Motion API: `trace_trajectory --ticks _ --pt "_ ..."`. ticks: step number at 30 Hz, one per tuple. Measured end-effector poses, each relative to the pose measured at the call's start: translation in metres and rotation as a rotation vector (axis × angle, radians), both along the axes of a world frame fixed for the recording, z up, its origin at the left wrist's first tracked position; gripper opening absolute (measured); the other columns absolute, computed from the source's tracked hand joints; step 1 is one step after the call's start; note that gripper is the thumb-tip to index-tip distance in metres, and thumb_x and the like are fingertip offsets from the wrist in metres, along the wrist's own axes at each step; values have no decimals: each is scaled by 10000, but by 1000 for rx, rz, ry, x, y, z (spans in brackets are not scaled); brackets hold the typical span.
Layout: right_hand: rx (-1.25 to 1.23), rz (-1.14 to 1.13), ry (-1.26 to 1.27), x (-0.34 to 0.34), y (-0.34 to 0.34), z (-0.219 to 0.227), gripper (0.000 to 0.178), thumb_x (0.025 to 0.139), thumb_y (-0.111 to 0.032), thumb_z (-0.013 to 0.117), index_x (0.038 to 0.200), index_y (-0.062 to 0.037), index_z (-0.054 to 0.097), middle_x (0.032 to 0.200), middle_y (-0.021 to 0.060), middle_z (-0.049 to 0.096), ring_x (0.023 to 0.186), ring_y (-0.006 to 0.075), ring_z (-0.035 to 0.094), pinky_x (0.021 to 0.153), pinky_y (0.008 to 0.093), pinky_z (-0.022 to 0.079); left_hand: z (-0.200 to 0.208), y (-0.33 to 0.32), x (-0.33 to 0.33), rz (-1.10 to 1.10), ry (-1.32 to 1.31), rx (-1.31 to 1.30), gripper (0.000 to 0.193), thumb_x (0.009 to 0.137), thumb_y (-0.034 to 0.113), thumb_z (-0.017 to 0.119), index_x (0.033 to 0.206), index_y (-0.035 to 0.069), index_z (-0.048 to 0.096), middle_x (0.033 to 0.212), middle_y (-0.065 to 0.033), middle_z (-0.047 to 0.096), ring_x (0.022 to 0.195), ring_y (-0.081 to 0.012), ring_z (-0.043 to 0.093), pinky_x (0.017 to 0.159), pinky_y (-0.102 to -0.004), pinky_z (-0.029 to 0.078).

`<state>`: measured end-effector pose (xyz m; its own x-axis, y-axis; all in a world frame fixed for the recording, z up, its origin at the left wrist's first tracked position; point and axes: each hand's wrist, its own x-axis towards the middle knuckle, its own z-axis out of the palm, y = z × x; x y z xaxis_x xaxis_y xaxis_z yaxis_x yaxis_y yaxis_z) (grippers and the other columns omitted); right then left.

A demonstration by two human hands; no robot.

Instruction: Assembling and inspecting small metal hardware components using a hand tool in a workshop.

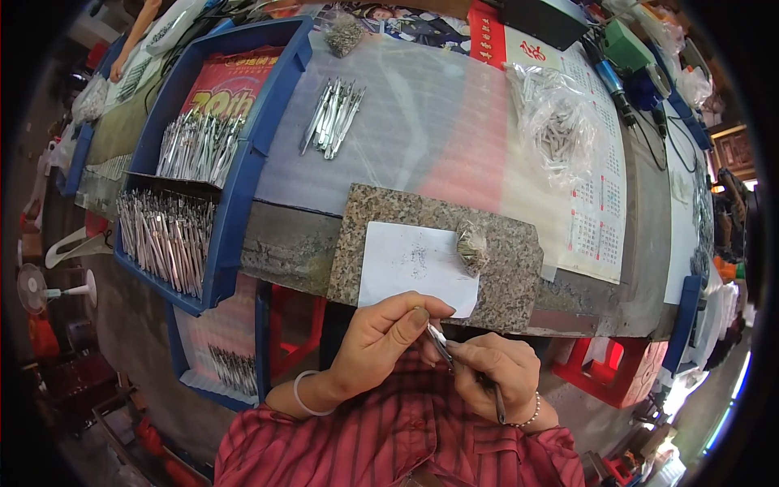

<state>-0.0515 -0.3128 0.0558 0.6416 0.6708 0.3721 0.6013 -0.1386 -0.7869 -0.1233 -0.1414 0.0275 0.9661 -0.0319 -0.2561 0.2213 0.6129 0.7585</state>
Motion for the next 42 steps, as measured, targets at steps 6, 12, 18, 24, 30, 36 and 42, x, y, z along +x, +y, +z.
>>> trace_trajectory --ticks 6,12,18,24,30,36,42 --pt "-55 42 -15 -3 8 0 293 693 57 690 977 0 641 701 63 608 549 189 589 467 285 461 -2 2 -1 29 9 47 310 1021 225 446 1146 -27 578 810 -16 590 730 -54 565 673 -209 491" --pt "-168 123 -120 3 4 2 334 669 8 713 996 -17 652 754 37 611 602 171 569 496 278 460 -1 14 -5 4 -6 95 233 993 161 506 1105 -16 607 842 -23 619 743 -65 590 667 -212 492" --pt "-304 217 -292 18 5 17 368 622 -58 698 989 -59 678 791 19 607 604 152 536 494 268 451 6 44 1 -103 -291 651 147 823 -4 676 970 -3 664 843 -90 647 725 -158 637 632 -266 489" --pt "-215 32 -111 32 6 28 238 750 -113 683 975 -38 667 826 84 627 678 211 600 531 300 481 2 44 6 106 -463 946 147 774 3 708 904 14 638 823 -80 638 738 -228 631 641 -298 473" --pt "-224 61 29 39 6 25 396 962 -335 451 1014 13 633 1052 217 659 747 301 650 694 377 508 -18 49 14 264 -576 1350 189 732 39 732 899 70 649 824 -47 630 838 -247 629 792 -382 412" --pt "107 6 -269 27 12 39 226 843 -153 624 1020 -12 632 905 137 714 634 198 645 484 257 443 -25 50 9 227 -556 1536 188 728 82 668 913 99 636 858 -16 586 979 -208 585 864 -402 356" --pt "-326 263 17 44 37 8 273 814 -232 685 974 -24 608 1009 140 669 701 282 660 563 337 518 -22 52 5 163 -493 1544 189 738 74 626 927 90 630 878 -26 560 990 -219 581 875 -395 354"
